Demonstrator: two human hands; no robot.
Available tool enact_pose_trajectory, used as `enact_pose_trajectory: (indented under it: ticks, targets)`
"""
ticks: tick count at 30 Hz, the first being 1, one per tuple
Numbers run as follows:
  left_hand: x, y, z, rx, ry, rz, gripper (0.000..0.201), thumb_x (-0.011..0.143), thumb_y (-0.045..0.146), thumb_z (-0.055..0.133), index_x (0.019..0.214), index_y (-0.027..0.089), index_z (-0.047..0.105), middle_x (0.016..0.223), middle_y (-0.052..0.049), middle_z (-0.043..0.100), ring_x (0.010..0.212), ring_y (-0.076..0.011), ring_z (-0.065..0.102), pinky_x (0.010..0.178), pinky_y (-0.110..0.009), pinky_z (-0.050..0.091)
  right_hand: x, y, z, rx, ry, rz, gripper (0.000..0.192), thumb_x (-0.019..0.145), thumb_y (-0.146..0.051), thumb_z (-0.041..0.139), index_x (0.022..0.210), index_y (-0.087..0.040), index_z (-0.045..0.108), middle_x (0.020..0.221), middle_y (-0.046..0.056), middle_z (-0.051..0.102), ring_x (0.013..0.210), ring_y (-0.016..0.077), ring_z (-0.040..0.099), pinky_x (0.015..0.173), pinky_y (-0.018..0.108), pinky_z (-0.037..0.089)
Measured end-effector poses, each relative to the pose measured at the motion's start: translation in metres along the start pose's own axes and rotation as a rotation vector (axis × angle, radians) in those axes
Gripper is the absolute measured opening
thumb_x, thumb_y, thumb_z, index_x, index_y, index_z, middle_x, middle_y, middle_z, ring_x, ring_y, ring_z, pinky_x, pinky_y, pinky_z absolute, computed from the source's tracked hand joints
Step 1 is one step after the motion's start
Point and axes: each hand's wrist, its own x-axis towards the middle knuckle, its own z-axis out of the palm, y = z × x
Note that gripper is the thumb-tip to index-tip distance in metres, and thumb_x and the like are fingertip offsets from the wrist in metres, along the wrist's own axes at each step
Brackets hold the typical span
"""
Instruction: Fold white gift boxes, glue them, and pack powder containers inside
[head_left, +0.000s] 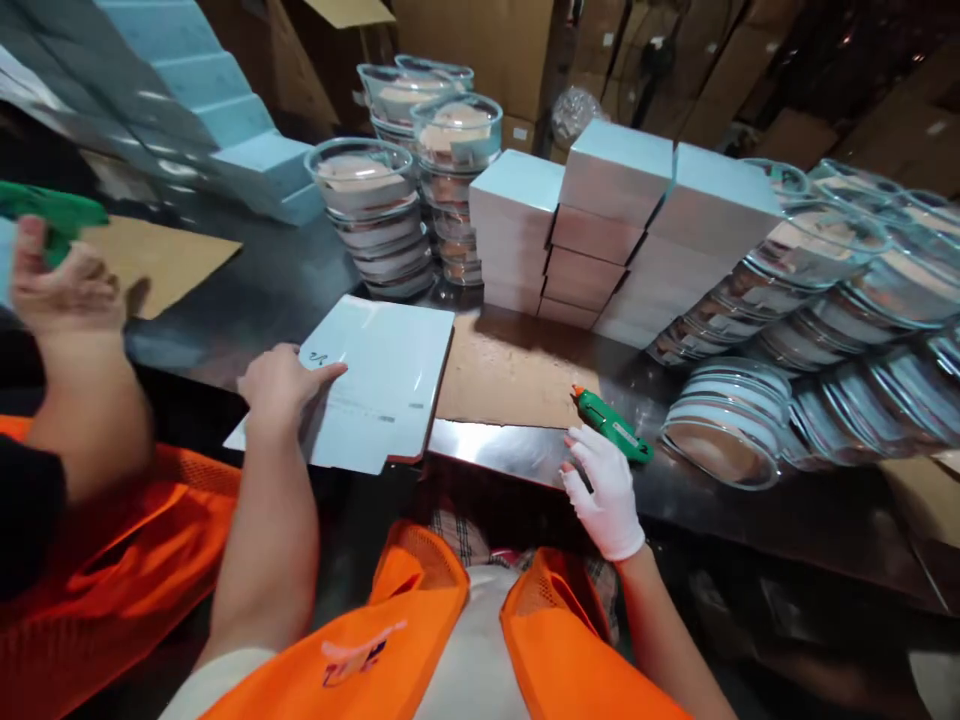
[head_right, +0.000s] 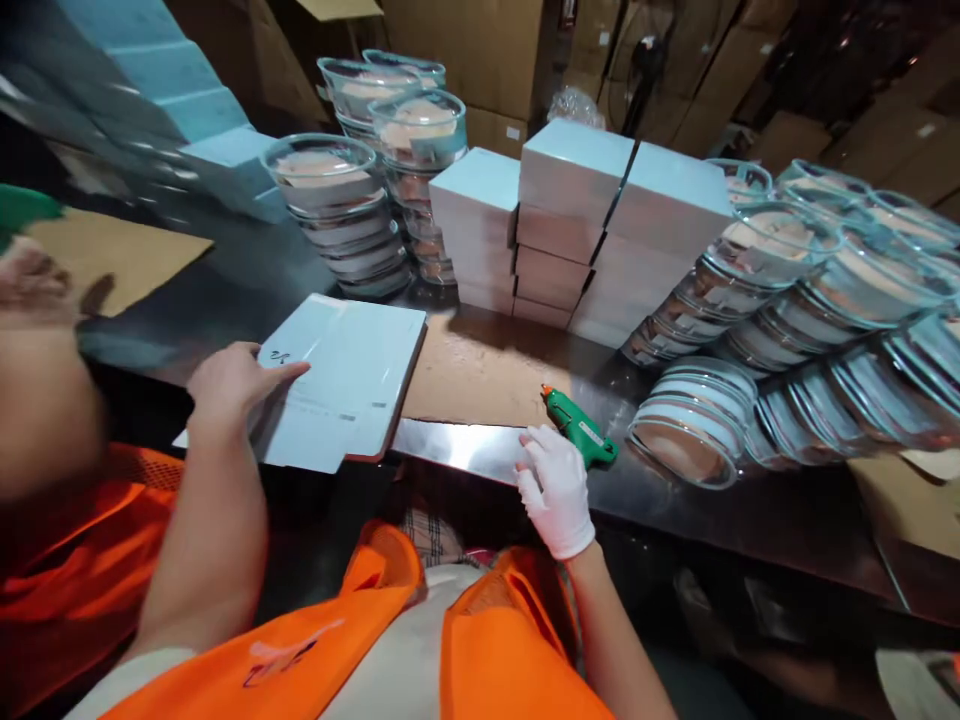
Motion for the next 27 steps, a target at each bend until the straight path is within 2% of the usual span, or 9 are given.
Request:
enact_pose_trajectory:
  ticks: [2, 4, 7, 9, 13, 18, 23, 25, 27]
  targets:
    - [-0.029, 0.017, -0.013, 0.177, 0.104, -0.072, 0.071, 0.074, 0.047, 0.091, 0.129, 0.009, 0.067, 0.133, -0.021, 0.071, 0.132, -0.0548, 0.058, 0.112, -0.081, 0.037, 0.003, -0.01, -0.001, 0.066, 0.037, 0.006, 0.04, 0.1, -0.021, 0.063, 0.14, -0.026, 0.066, 0.13, 0.012, 0.077, 0.126, 0.0322, 0.072, 0.104, 0.055, 0.06]
    - [-0.069, 0.039, -0.02, 0.205, 0.123, 0.174, 0.062, 0.09, 0.051, 0.075, 0.143, 0.02, 0.064, 0.134, -0.013, 0.071, 0.124, -0.0419, 0.065, 0.112, -0.063, 0.047, 0.011, -0.024, -0.007, 0.147, 0.099, 0.019, 0.048, 0.101, -0.018, 0.062, 0.147, -0.029, 0.061, 0.135, 0.011, 0.075, 0.128, 0.0305, 0.071, 0.104, 0.053, 0.06]
    - [-0.125, 0.064, -0.009, 0.006, -0.15, 0.543, 0.056, 0.091, 0.062, 0.072, 0.136, 0.028, 0.072, 0.105, -0.006, 0.075, 0.087, -0.0253, 0.069, 0.082, -0.033, 0.055, 0.033, -0.045, -0.015, 0.189, 0.138, 0.044, 0.046, 0.102, -0.022, 0.06, 0.148, -0.03, 0.061, 0.141, 0.011, 0.072, 0.132, 0.0301, 0.068, 0.108, 0.052, 0.058]
    - [-0.152, 0.065, 0.008, -0.13, -0.371, 0.632, 0.046, 0.092, 0.059, 0.072, 0.126, 0.028, 0.077, 0.092, -0.004, 0.075, 0.07, -0.0192, 0.066, 0.066, -0.025, 0.05, 0.045, -0.052, -0.015, 0.151, 0.121, 0.106, 0.033, 0.104, -0.028, 0.058, 0.135, -0.026, 0.068, 0.129, 0.011, 0.076, 0.122, 0.0296, 0.071, 0.106, 0.05, 0.057]
    - [-0.178, 0.036, 0.034, -0.159, -0.5, 0.681, 0.033, 0.097, 0.046, 0.069, 0.124, 0.03, 0.078, 0.095, -0.005, 0.079, 0.074, -0.0198, 0.072, 0.063, -0.023, 0.05, 0.044, -0.05, -0.008, 0.11, -0.01, 0.261, 0.027, 0.109, -0.038, 0.051, 0.106, -0.022, 0.073, 0.096, 0.009, 0.078, 0.092, 0.0247, 0.074, 0.087, 0.04, 0.06]
    - [-0.182, -0.001, 0.027, -0.165, -0.565, 0.727, 0.031, 0.1, 0.041, 0.063, 0.127, 0.035, 0.077, 0.101, -0.005, 0.08, 0.082, -0.0212, 0.077, 0.07, -0.024, 0.055, 0.031, -0.042, -0.014, 0.316, -0.18, 0.272, 0.031, 0.106, -0.045, 0.055, 0.107, -0.021, 0.074, 0.102, 0.01, 0.079, 0.097, 0.0255, 0.073, 0.094, 0.042, 0.059]
    - [-0.179, -0.017, 0.018, -0.086, -0.543, 0.718, 0.039, 0.1, 0.04, 0.064, 0.138, 0.038, 0.071, 0.106, -0.005, 0.08, 0.086, -0.0211, 0.077, 0.074, -0.024, 0.057, 0.021, -0.036, -0.015, 0.861, -0.681, 0.585, 0.069, 0.101, -0.078, 0.044, 0.106, -0.018, 0.078, 0.098, 0.008, 0.079, 0.091, 0.0239, 0.073, 0.084, 0.037, 0.061]
    - [-0.183, -0.021, 0.024, -0.012, -0.628, 0.749, 0.046, 0.099, 0.045, 0.064, 0.144, 0.037, 0.068, 0.116, -0.008, 0.079, 0.097, -0.0251, 0.078, 0.083, -0.03, 0.06, 0.01, -0.038, -0.008, 1.049, -0.859, 0.633, 0.082, 0.094, -0.09, 0.041, 0.097, -0.017, 0.079, 0.09, 0.007, 0.078, 0.089, 0.0238, 0.072, 0.082, 0.036, 0.061]
    - [-0.191, -0.022, 0.034, 0.055, -0.74, 0.771, 0.07, 0.086, 0.063, 0.077, 0.147, 0.032, 0.067, 0.132, -0.014, 0.076, 0.116, -0.0349, 0.075, 0.097, -0.041, 0.061, -0.001, -0.045, -0.001, 1.178, -0.977, 0.601, 0.086, 0.085, -0.096, 0.049, 0.094, -0.016, 0.08, 0.089, 0.007, 0.078, 0.089, 0.0241, 0.073, 0.086, 0.037, 0.062]
